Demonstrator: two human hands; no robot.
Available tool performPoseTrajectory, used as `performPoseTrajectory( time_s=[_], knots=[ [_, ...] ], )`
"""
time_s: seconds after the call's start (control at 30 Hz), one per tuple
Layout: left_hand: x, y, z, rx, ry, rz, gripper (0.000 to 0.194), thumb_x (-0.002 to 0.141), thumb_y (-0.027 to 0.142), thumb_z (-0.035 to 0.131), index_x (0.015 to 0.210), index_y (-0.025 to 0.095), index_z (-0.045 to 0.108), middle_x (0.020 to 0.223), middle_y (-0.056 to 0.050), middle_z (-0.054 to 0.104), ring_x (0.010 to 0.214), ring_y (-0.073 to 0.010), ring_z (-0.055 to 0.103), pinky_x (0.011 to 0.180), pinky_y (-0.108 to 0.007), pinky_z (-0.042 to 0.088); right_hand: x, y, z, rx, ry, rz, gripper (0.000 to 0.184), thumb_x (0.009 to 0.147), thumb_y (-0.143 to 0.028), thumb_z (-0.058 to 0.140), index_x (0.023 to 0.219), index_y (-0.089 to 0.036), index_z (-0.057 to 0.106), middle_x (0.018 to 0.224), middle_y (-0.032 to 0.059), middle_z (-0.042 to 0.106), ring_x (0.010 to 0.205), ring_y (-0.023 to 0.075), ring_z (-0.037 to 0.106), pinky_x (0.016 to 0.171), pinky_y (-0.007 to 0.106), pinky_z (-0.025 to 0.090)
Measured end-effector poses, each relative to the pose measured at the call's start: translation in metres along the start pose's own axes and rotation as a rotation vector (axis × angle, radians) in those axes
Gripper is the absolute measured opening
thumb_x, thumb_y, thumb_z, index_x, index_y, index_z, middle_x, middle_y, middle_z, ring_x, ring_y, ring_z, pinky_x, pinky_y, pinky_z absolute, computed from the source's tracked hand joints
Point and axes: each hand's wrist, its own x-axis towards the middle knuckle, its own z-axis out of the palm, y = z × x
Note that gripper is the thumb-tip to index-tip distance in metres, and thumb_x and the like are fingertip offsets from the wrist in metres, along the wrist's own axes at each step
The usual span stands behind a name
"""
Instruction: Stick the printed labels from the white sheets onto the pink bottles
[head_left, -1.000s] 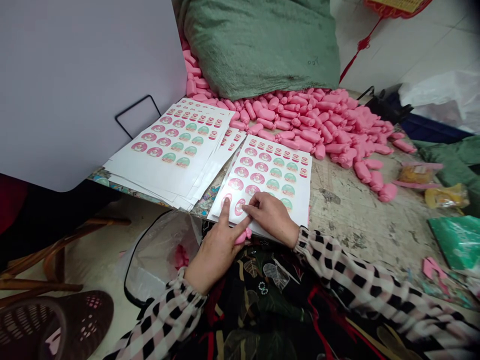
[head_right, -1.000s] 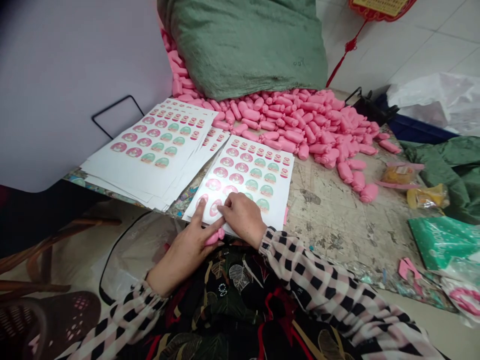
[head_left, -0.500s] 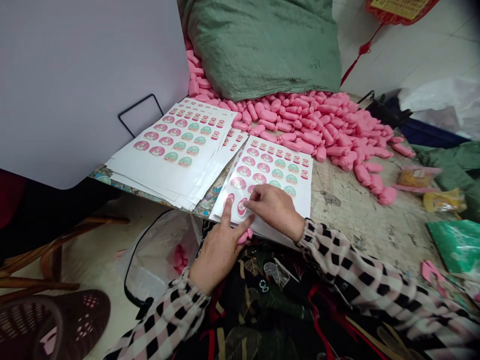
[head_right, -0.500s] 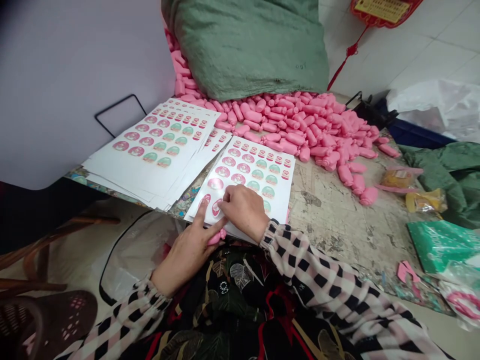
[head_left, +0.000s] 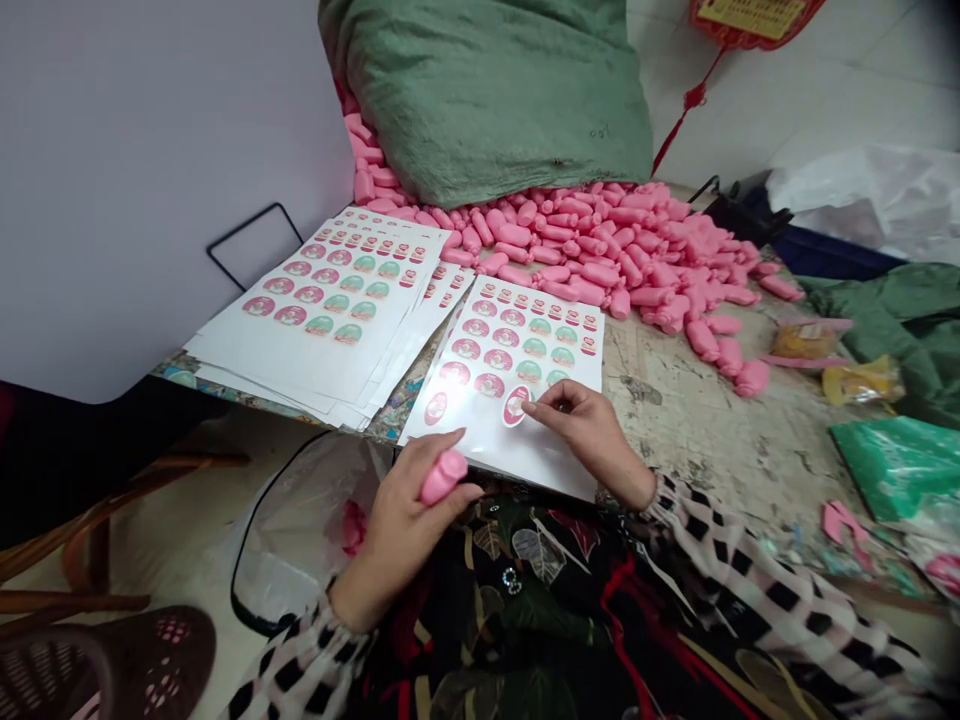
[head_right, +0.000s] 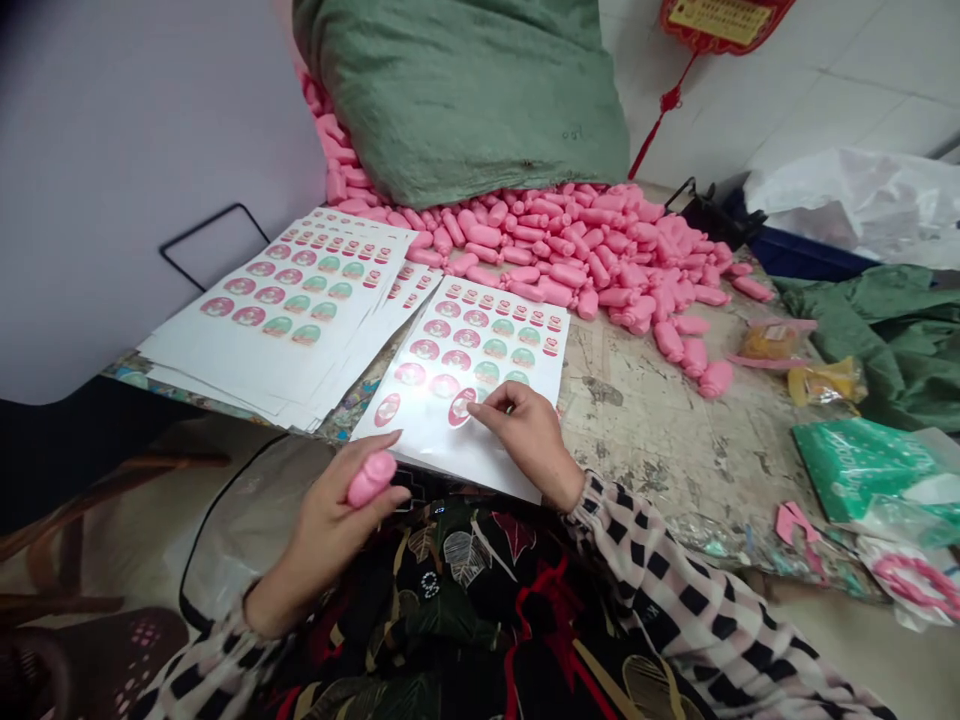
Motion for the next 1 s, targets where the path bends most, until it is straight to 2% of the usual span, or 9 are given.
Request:
performPoseTrajectory(
  time_s=[0.07, 0.13, 0.2, 0.27, 0.43, 0.73, 1.0],
  knots=[
    [0.008, 0.014, 0.003, -0.424, -0.027, -0.230, 0.045, 0.083, 0.054, 0.049, 0.114, 0.023, 0.055, 0.088, -0.004, 0.061, 0.076, -0.0148, 0.060, 0.066, -0.027, 0.050, -0.006, -0.012, -0.004, 0.098, -0.013, -0.007, 0.029, 0.067, -0.043, 0.072, 0.068, -0.018, 0.057, 0.064, -0.0024, 0.057, 0.057, 0.0100, 0.046, 0.055, 0.025, 0.037],
    [0.022, 0.027, 0.009, -0.825, -0.139, -0.461, 0.050, 0.085, 0.061, 0.037, 0.107, 0.020, 0.054, 0.072, -0.001, 0.057, 0.056, -0.0104, 0.054, 0.050, -0.022, 0.043, -0.012, -0.027, -0.007, 0.152, -0.041, -0.056, 0.028, 0.068, -0.042, 0.072, 0.067, -0.018, 0.056, 0.064, -0.0024, 0.056, 0.058, 0.0103, 0.047, 0.056, 0.025, 0.038],
    [0.036, 0.036, 0.017, -1.053, -0.219, -0.628, 0.048, 0.083, 0.063, 0.039, 0.102, 0.020, 0.053, 0.066, 0.000, 0.055, 0.051, -0.0094, 0.052, 0.046, -0.020, 0.041, -0.019, -0.038, -0.009, 0.145, -0.073, -0.132, 0.026, 0.070, -0.040, 0.071, 0.067, -0.019, 0.057, 0.065, -0.0020, 0.057, 0.061, 0.0109, 0.049, 0.058, 0.025, 0.040],
    [0.047, 0.041, 0.025, -1.124, -0.267, -0.711, 0.045, 0.083, 0.061, 0.042, 0.099, 0.020, 0.053, 0.065, 0.000, 0.056, 0.050, -0.0099, 0.054, 0.046, -0.020, 0.042, -0.023, -0.044, -0.012, 0.090, -0.102, -0.218, 0.022, 0.073, -0.038, 0.069, 0.068, -0.019, 0.058, 0.068, -0.0012, 0.058, 0.064, 0.0116, 0.050, 0.060, 0.026, 0.042],
    [0.055, 0.042, 0.038, -1.111, -0.343, -0.686, 0.048, 0.084, 0.060, 0.040, 0.099, 0.017, 0.057, 0.064, 0.000, 0.057, 0.049, -0.0112, 0.056, 0.044, -0.021, 0.043, -0.027, -0.039, -0.017, -0.071, -0.123, -0.349, 0.015, 0.078, -0.033, 0.066, 0.072, -0.021, 0.061, 0.074, -0.0007, 0.060, 0.073, 0.0131, 0.054, 0.068, 0.027, 0.043],
    [0.053, 0.038, 0.041, -1.098, -0.349, -0.628, 0.046, 0.084, 0.059, 0.042, 0.097, 0.018, 0.058, 0.063, 0.001, 0.056, 0.048, -0.0119, 0.058, 0.042, -0.022, 0.046, -0.028, -0.031, -0.014, -0.108, -0.178, -0.382, 0.017, 0.080, -0.035, 0.065, 0.072, -0.021, 0.060, 0.073, -0.0013, 0.058, 0.071, 0.0126, 0.055, 0.068, 0.027, 0.042],
    [0.052, 0.041, 0.040, -1.062, -0.340, -0.597, 0.052, 0.083, 0.063, 0.038, 0.098, 0.017, 0.057, 0.065, 0.000, 0.057, 0.049, -0.0112, 0.057, 0.043, -0.022, 0.046, -0.026, -0.029, -0.011, -0.110, -0.173, -0.427, 0.016, 0.080, -0.032, 0.065, 0.071, -0.020, 0.059, 0.073, -0.0015, 0.056, 0.075, 0.0130, 0.056, 0.070, 0.027, 0.042]
  ],
)
